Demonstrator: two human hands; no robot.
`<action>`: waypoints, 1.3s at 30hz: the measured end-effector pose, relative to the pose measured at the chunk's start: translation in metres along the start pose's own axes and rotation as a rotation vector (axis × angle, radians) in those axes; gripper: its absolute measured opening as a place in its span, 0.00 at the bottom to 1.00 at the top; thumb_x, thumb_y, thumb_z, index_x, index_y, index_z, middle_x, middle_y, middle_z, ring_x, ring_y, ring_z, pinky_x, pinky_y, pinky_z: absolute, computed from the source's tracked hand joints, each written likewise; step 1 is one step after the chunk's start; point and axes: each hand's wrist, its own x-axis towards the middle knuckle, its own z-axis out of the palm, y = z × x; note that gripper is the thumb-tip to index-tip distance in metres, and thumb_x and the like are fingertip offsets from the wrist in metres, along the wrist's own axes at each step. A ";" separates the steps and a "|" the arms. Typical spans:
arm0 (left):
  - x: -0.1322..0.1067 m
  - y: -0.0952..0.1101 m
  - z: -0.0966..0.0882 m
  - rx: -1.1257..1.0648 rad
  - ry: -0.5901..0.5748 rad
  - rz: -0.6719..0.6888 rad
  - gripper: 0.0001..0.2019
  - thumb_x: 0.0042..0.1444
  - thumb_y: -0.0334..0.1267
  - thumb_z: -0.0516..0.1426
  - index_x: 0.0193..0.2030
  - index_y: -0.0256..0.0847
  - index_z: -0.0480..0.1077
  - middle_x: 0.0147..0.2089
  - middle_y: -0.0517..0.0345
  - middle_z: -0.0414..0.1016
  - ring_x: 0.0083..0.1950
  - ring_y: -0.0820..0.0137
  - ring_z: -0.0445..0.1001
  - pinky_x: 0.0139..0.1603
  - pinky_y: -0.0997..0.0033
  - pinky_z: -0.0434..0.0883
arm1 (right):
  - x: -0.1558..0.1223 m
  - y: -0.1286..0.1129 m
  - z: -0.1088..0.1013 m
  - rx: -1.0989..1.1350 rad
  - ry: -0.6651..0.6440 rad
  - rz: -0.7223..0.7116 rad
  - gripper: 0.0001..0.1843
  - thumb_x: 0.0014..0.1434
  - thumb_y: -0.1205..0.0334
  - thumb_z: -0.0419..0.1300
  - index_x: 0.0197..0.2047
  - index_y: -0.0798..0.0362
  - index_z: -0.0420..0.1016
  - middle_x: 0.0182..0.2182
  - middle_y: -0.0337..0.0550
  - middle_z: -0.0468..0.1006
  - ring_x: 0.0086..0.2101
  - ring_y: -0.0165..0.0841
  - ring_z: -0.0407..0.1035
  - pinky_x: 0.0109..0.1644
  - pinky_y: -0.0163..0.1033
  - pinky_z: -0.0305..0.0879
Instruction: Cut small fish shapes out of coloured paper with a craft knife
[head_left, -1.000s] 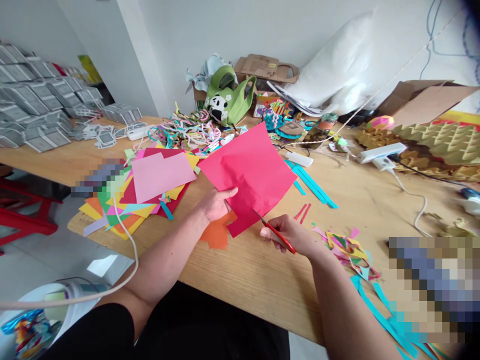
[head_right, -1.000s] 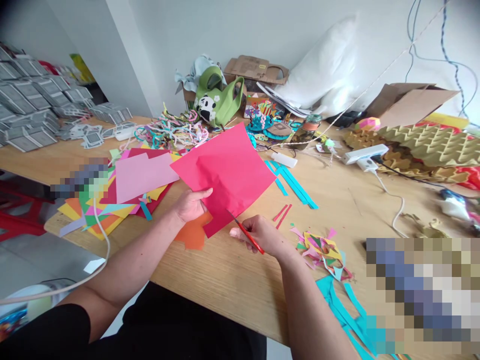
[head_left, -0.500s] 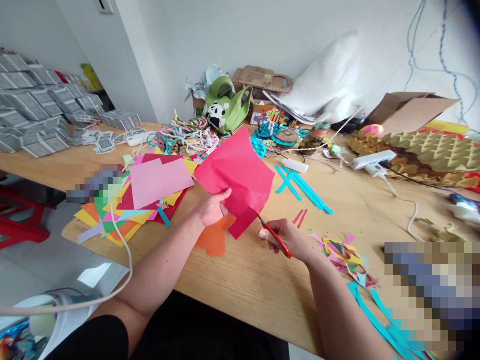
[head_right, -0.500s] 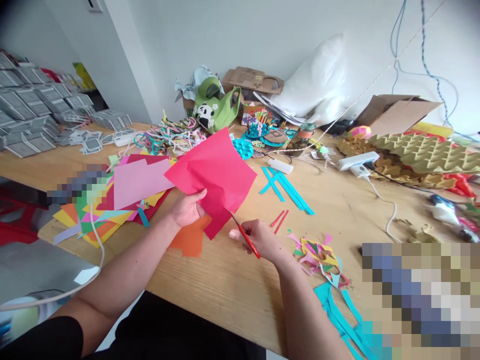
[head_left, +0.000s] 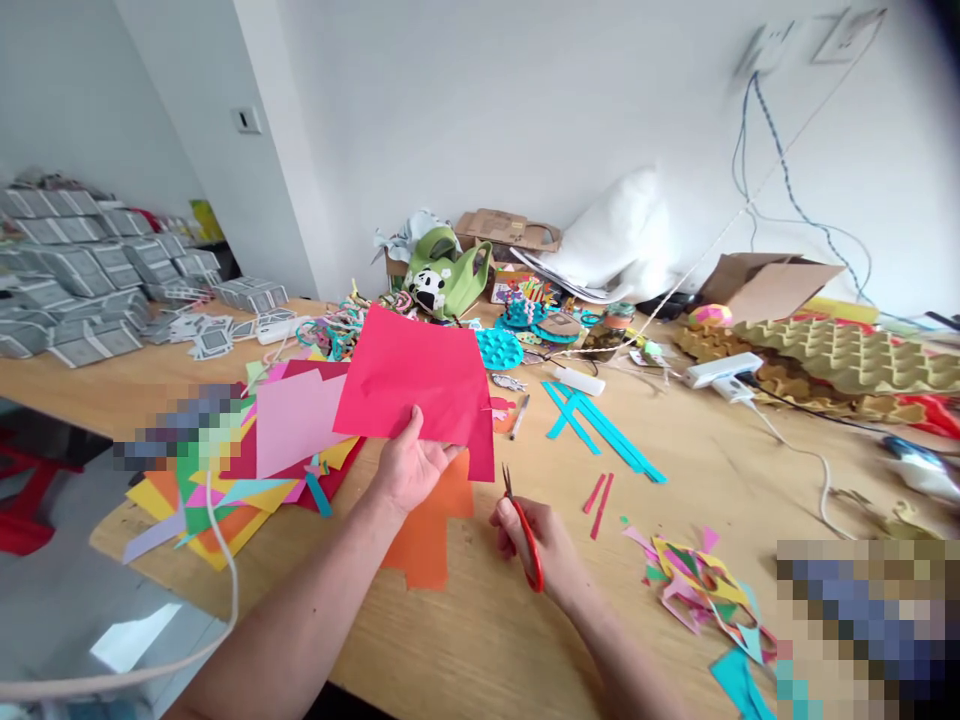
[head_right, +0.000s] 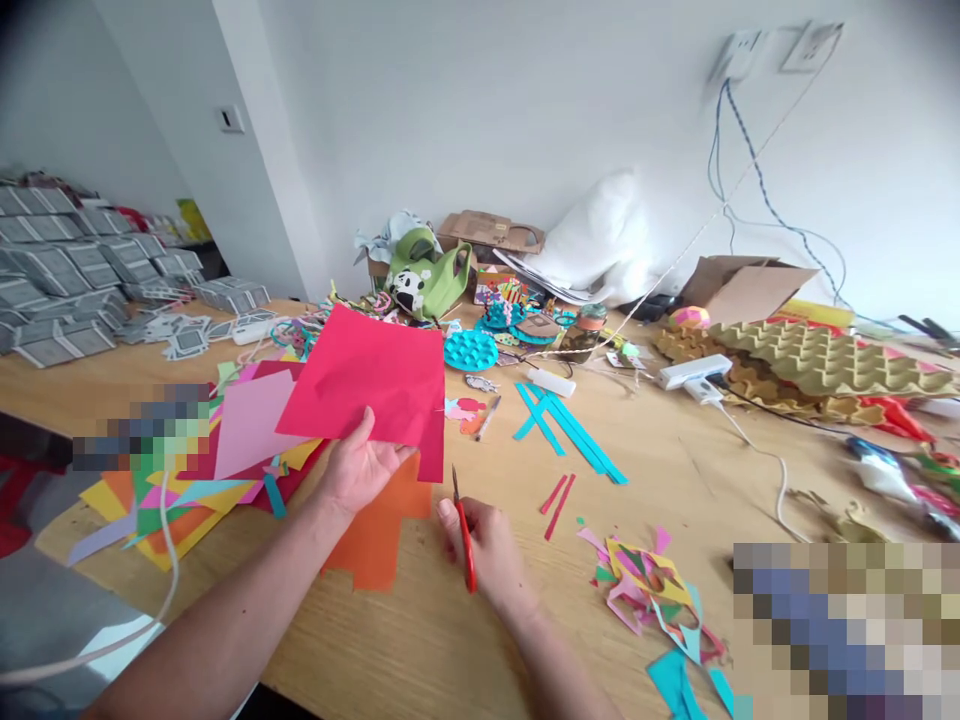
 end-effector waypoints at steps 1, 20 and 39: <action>-0.001 0.000 0.000 -0.007 0.007 0.002 0.16 0.69 0.45 0.47 0.52 0.41 0.71 0.47 0.51 0.80 0.50 0.62 0.77 0.56 0.54 0.71 | 0.000 0.001 0.003 -0.001 0.010 0.004 0.34 0.60 0.30 0.45 0.25 0.54 0.67 0.19 0.44 0.73 0.21 0.33 0.68 0.26 0.36 0.61; -0.003 -0.010 0.005 -0.036 0.085 0.052 0.15 0.68 0.46 0.47 0.52 0.45 0.71 0.51 0.51 0.78 0.53 0.62 0.74 0.56 0.53 0.68 | -0.002 0.008 0.018 0.145 0.028 0.065 0.35 0.60 0.29 0.46 0.28 0.55 0.69 0.19 0.44 0.74 0.20 0.32 0.69 0.25 0.35 0.63; -0.003 -0.014 0.004 -0.006 0.147 0.044 0.14 0.68 0.46 0.48 0.43 0.43 0.71 0.42 0.52 0.78 0.52 0.62 0.74 0.58 0.52 0.68 | -0.002 -0.001 0.016 0.117 0.025 0.099 0.37 0.56 0.26 0.46 0.21 0.52 0.65 0.15 0.41 0.70 0.16 0.28 0.64 0.21 0.33 0.59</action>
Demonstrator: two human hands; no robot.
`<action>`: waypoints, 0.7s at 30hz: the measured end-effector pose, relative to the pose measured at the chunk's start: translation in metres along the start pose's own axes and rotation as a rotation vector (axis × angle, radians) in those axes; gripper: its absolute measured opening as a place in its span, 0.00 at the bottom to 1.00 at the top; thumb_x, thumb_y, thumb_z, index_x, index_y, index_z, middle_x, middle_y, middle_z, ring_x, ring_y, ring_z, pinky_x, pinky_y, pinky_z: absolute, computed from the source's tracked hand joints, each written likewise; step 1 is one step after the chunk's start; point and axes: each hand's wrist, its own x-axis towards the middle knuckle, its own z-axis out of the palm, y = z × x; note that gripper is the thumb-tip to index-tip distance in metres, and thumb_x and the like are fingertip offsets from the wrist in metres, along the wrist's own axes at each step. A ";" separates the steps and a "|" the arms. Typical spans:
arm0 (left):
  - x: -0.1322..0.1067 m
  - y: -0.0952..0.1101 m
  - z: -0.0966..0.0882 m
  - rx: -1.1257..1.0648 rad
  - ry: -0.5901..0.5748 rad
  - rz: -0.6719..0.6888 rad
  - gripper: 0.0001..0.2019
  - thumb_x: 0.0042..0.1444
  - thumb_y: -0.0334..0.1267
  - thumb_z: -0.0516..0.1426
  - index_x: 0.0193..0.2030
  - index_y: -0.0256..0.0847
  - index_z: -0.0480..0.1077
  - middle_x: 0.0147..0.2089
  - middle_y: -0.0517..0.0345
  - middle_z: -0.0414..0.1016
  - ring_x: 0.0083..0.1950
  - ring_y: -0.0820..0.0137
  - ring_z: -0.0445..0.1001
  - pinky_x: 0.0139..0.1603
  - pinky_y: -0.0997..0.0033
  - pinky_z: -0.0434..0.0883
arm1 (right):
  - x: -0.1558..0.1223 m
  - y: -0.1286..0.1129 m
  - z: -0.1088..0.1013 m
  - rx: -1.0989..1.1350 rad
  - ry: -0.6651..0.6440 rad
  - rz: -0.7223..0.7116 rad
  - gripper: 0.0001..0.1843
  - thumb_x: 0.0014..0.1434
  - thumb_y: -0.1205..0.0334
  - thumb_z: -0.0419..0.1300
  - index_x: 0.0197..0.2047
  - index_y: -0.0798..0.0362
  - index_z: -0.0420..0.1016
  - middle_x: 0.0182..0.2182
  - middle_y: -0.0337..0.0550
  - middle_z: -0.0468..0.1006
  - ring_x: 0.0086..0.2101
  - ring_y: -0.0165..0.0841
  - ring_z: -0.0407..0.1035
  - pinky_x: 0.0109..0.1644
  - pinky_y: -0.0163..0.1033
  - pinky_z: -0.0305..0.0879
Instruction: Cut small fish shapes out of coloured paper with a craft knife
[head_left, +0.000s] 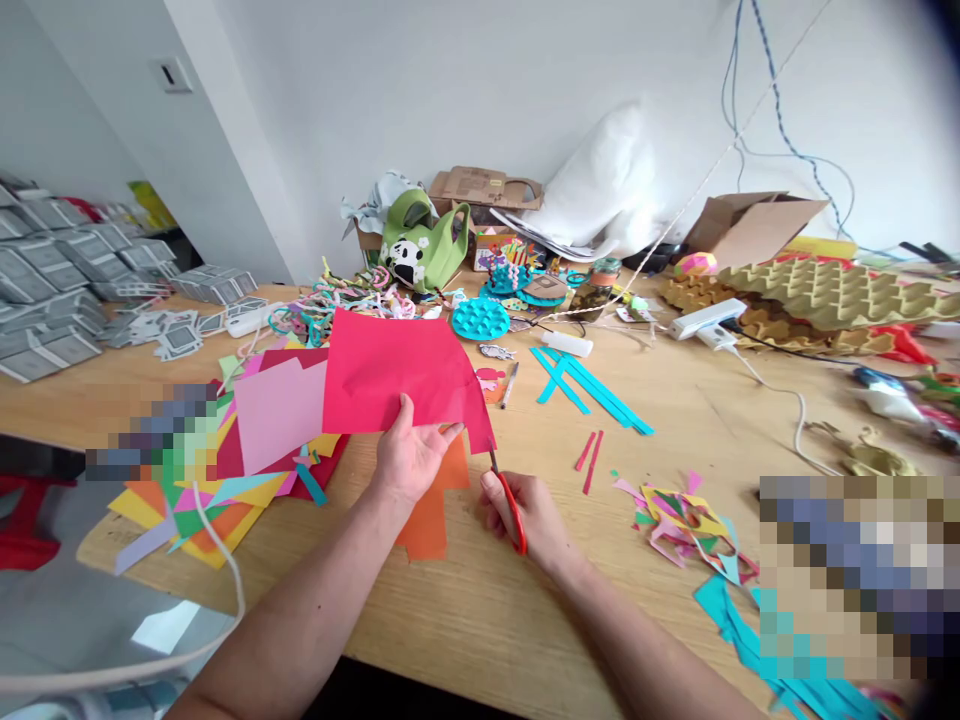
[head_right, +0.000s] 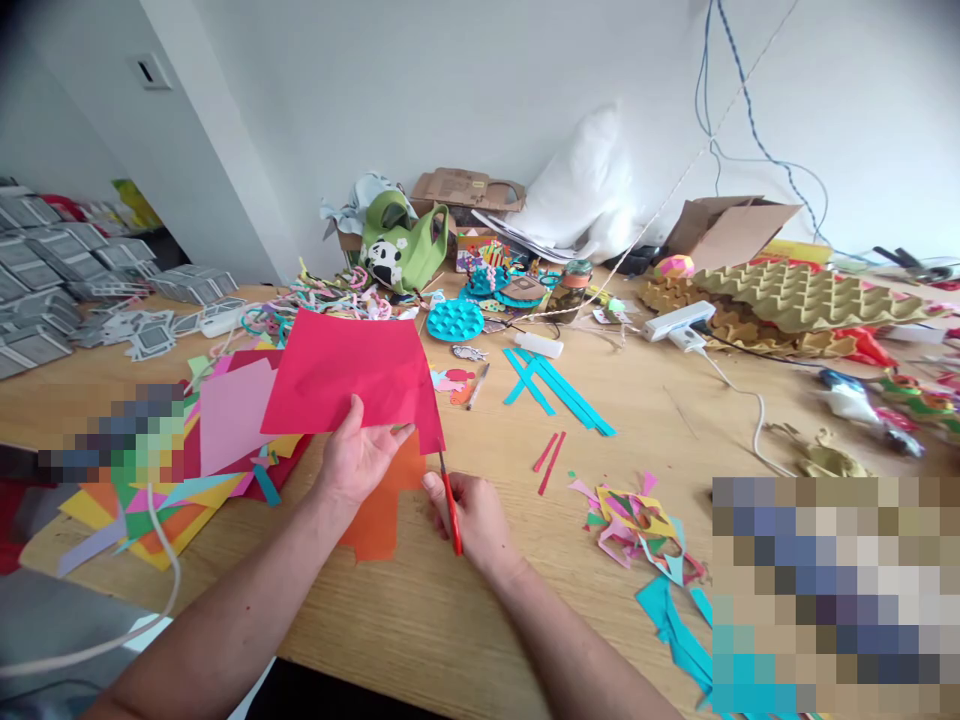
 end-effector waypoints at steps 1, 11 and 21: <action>0.000 0.000 0.000 0.000 -0.005 -0.004 0.14 0.68 0.46 0.48 0.43 0.42 0.72 0.42 0.52 0.78 0.51 0.62 0.74 0.58 0.52 0.68 | 0.000 0.000 0.000 0.002 0.004 -0.002 0.36 0.56 0.26 0.46 0.21 0.52 0.65 0.15 0.41 0.70 0.16 0.28 0.64 0.21 0.33 0.58; 0.000 -0.001 0.000 0.008 -0.030 -0.004 0.15 0.66 0.48 0.51 0.42 0.40 0.73 0.41 0.52 0.78 0.43 0.64 0.76 0.55 0.54 0.69 | 0.000 -0.004 -0.002 -0.006 0.041 0.011 0.37 0.55 0.25 0.46 0.21 0.52 0.65 0.13 0.41 0.69 0.15 0.28 0.64 0.19 0.32 0.56; -0.001 -0.001 0.001 -0.023 -0.010 0.005 0.15 0.68 0.46 0.48 0.39 0.41 0.71 0.41 0.53 0.77 0.42 0.65 0.76 0.55 0.52 0.69 | -0.001 -0.003 -0.001 -0.022 0.042 0.010 0.35 0.56 0.27 0.48 0.22 0.53 0.66 0.15 0.42 0.70 0.16 0.28 0.65 0.20 0.32 0.57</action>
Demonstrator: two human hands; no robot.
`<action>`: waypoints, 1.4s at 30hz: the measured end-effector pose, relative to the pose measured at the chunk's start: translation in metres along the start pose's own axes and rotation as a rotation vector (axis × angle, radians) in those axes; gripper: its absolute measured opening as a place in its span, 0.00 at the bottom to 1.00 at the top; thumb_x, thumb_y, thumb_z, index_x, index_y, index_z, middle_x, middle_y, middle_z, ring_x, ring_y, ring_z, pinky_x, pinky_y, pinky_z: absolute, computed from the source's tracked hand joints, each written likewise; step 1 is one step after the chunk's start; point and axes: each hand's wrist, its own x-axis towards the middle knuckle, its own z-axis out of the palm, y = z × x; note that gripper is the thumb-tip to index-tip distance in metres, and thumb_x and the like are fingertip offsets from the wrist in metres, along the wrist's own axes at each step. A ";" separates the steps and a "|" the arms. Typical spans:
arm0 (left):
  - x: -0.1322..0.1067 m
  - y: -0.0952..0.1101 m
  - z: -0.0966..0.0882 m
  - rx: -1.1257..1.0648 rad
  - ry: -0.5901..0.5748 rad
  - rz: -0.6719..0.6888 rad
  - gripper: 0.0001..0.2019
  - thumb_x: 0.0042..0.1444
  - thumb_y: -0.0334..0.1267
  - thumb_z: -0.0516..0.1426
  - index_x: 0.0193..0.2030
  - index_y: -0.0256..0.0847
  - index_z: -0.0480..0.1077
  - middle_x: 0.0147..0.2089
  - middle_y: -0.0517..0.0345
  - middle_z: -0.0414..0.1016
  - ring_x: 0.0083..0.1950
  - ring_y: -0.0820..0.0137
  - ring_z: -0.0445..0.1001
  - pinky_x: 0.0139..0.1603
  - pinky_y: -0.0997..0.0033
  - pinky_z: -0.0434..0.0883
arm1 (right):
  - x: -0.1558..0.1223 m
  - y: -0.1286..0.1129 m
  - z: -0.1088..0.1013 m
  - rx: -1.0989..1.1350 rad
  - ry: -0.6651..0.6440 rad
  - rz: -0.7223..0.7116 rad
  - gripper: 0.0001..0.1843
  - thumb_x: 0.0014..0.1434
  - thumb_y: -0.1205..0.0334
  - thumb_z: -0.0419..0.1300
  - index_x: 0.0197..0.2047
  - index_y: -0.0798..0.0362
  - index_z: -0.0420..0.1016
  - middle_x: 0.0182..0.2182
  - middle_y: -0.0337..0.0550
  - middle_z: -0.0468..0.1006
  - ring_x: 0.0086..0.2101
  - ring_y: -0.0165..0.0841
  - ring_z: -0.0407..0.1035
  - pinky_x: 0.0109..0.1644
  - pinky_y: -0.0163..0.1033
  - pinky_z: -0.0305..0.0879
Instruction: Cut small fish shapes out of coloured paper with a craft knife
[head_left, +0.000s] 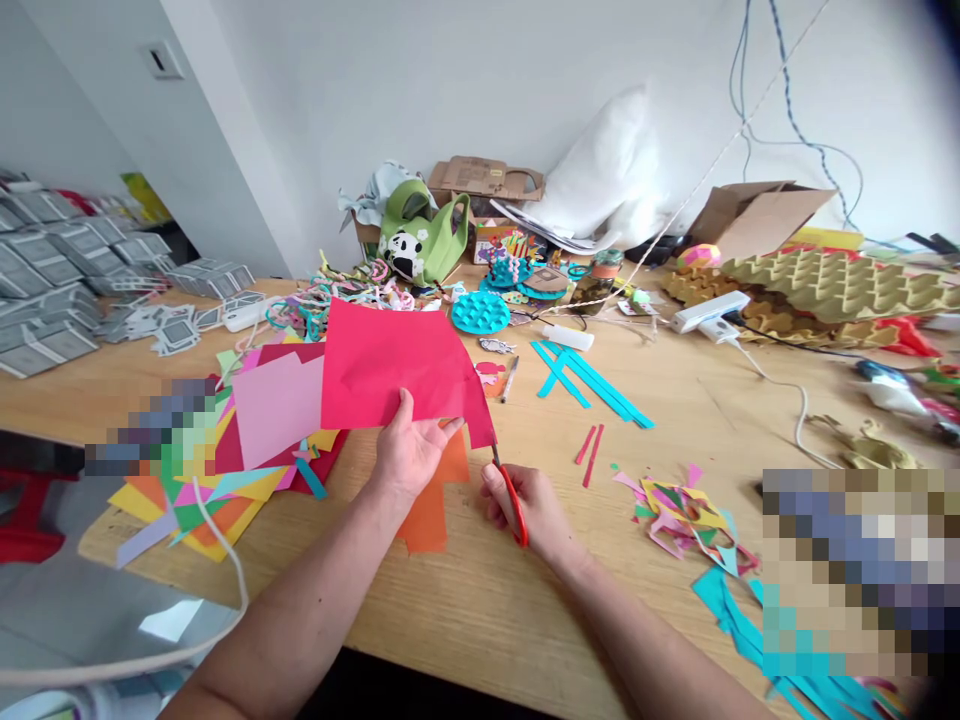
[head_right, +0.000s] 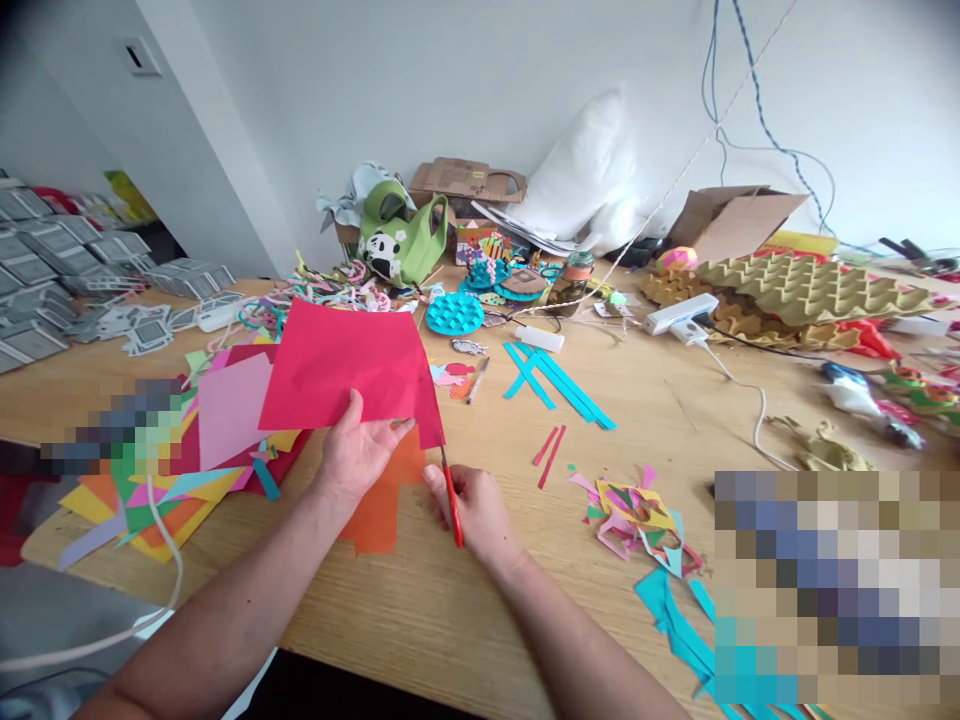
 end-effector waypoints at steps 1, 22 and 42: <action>0.000 0.000 0.000 0.000 0.002 0.001 0.15 0.68 0.46 0.48 0.40 0.41 0.71 0.41 0.54 0.78 0.42 0.66 0.76 0.55 0.52 0.69 | 0.000 -0.001 0.000 -0.002 0.002 0.004 0.35 0.56 0.28 0.49 0.21 0.53 0.65 0.14 0.41 0.70 0.16 0.28 0.64 0.19 0.32 0.56; -0.001 0.000 0.001 0.029 -0.018 0.030 0.14 0.67 0.46 0.50 0.45 0.42 0.73 0.47 0.50 0.78 0.55 0.60 0.73 0.59 0.50 0.66 | -0.001 -0.006 -0.001 -0.004 0.019 0.020 0.32 0.55 0.30 0.51 0.20 0.51 0.61 0.13 0.38 0.66 0.14 0.27 0.60 0.18 0.32 0.52; -0.002 0.000 0.002 0.035 -0.011 0.033 0.14 0.66 0.47 0.52 0.49 0.42 0.72 0.51 0.48 0.76 0.59 0.57 0.70 0.57 0.50 0.67 | -0.002 -0.011 -0.001 0.017 0.044 0.074 0.33 0.50 0.27 0.54 0.19 0.51 0.62 0.11 0.36 0.64 0.12 0.27 0.58 0.16 0.32 0.51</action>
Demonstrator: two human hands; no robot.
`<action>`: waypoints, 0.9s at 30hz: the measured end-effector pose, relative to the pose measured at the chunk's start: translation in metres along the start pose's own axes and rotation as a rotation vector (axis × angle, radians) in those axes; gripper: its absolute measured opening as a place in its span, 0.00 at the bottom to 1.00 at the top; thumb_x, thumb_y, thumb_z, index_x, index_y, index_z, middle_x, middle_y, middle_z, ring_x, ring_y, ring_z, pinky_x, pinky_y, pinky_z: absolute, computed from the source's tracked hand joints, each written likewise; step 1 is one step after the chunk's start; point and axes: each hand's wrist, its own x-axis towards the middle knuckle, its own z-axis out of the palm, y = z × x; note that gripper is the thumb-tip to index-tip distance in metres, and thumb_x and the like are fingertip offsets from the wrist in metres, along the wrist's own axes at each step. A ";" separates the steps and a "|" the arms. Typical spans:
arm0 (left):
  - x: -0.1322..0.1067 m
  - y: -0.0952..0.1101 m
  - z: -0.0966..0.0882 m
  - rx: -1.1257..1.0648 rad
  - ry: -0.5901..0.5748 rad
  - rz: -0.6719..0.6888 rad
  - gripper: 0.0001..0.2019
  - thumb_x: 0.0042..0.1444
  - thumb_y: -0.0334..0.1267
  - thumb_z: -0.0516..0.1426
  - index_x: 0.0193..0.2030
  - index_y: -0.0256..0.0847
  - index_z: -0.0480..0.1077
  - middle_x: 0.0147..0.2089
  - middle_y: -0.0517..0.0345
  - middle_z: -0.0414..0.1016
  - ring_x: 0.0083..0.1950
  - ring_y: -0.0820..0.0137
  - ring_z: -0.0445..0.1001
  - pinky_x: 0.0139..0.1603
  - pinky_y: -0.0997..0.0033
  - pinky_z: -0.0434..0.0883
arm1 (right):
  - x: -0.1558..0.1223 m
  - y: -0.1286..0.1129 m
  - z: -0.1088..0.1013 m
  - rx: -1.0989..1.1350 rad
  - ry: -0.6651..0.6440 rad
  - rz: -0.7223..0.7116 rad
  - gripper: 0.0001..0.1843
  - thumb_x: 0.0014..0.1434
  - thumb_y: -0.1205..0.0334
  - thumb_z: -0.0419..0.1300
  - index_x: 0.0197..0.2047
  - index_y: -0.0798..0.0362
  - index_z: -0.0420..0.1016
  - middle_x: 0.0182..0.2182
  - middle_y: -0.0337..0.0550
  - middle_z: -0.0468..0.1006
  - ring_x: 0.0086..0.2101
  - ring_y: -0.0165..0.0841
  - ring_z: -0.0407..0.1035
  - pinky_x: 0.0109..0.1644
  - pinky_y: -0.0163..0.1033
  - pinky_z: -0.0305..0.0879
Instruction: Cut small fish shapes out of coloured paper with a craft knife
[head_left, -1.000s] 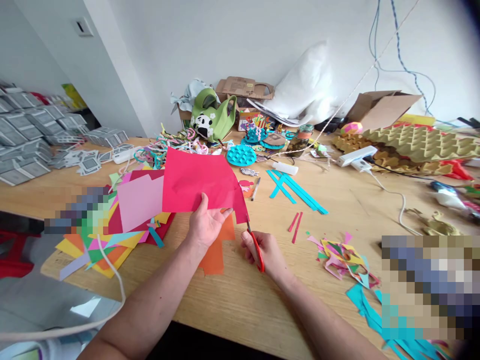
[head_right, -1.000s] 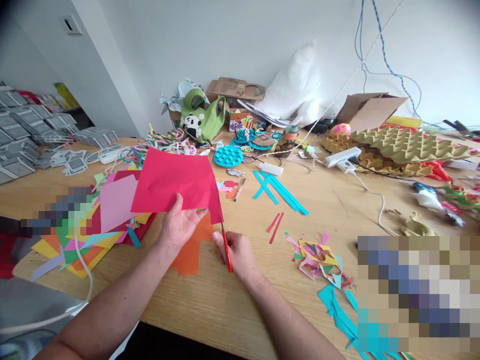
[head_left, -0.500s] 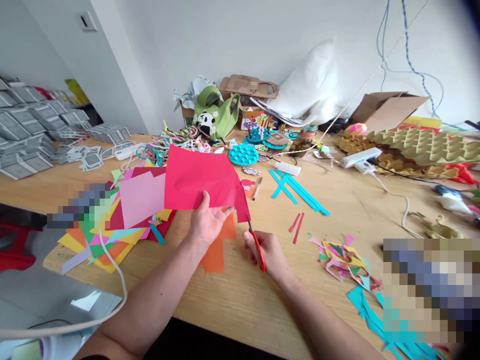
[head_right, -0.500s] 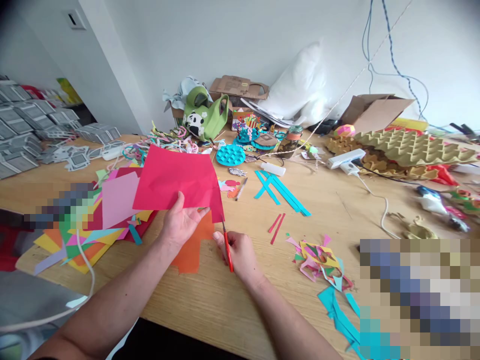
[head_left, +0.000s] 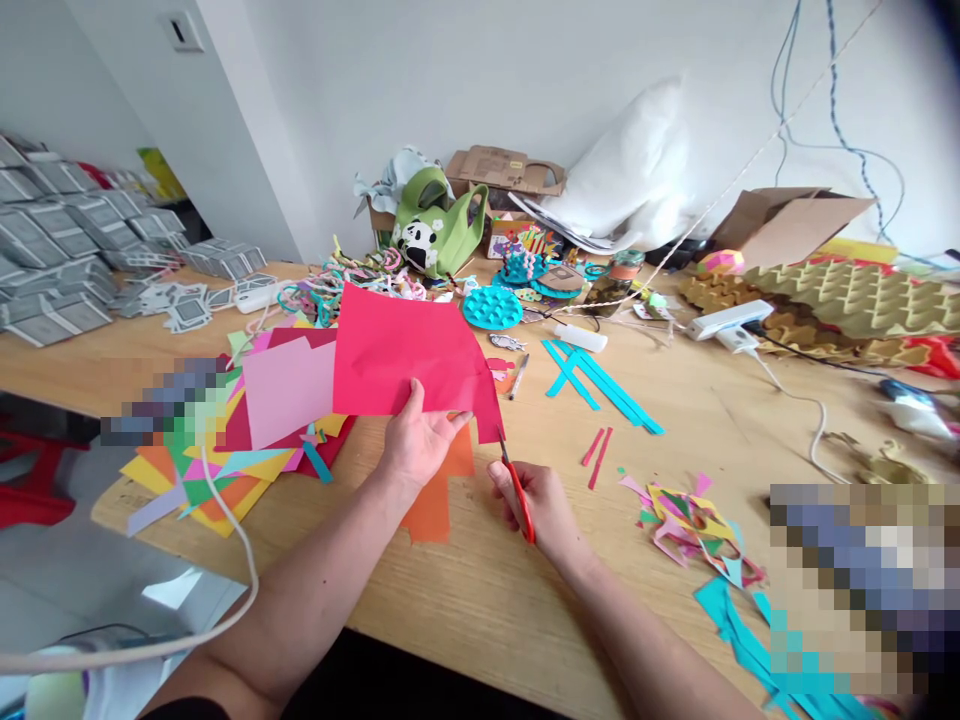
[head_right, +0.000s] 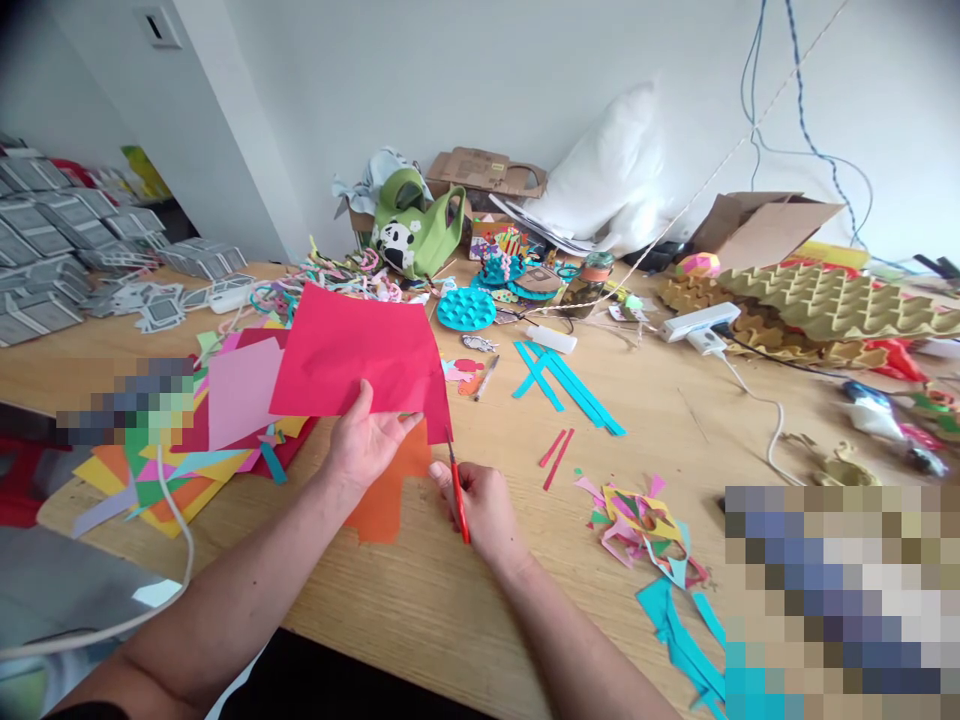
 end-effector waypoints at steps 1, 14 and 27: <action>0.000 0.000 0.000 0.002 0.001 -0.002 0.14 0.66 0.47 0.52 0.49 0.42 0.72 0.51 0.47 0.76 0.59 0.56 0.70 0.57 0.50 0.67 | 0.000 0.000 0.000 0.004 0.002 0.005 0.33 0.50 0.27 0.54 0.19 0.51 0.62 0.10 0.36 0.64 0.12 0.27 0.58 0.16 0.32 0.51; 0.000 -0.001 0.000 0.001 -0.015 0.007 0.14 0.66 0.46 0.52 0.48 0.42 0.72 0.51 0.48 0.76 0.60 0.57 0.69 0.58 0.50 0.67 | 0.001 0.000 0.000 0.045 0.005 0.052 0.33 0.48 0.27 0.55 0.19 0.51 0.63 0.10 0.36 0.64 0.11 0.26 0.58 0.14 0.32 0.51; -0.001 -0.004 -0.001 0.040 -0.047 0.047 0.14 0.61 0.45 0.58 0.51 0.43 0.72 0.55 0.47 0.74 0.59 0.55 0.70 0.55 0.50 0.69 | 0.003 0.001 -0.001 0.034 -0.016 0.022 0.35 0.49 0.25 0.52 0.20 0.52 0.64 0.11 0.37 0.65 0.13 0.28 0.62 0.16 0.33 0.54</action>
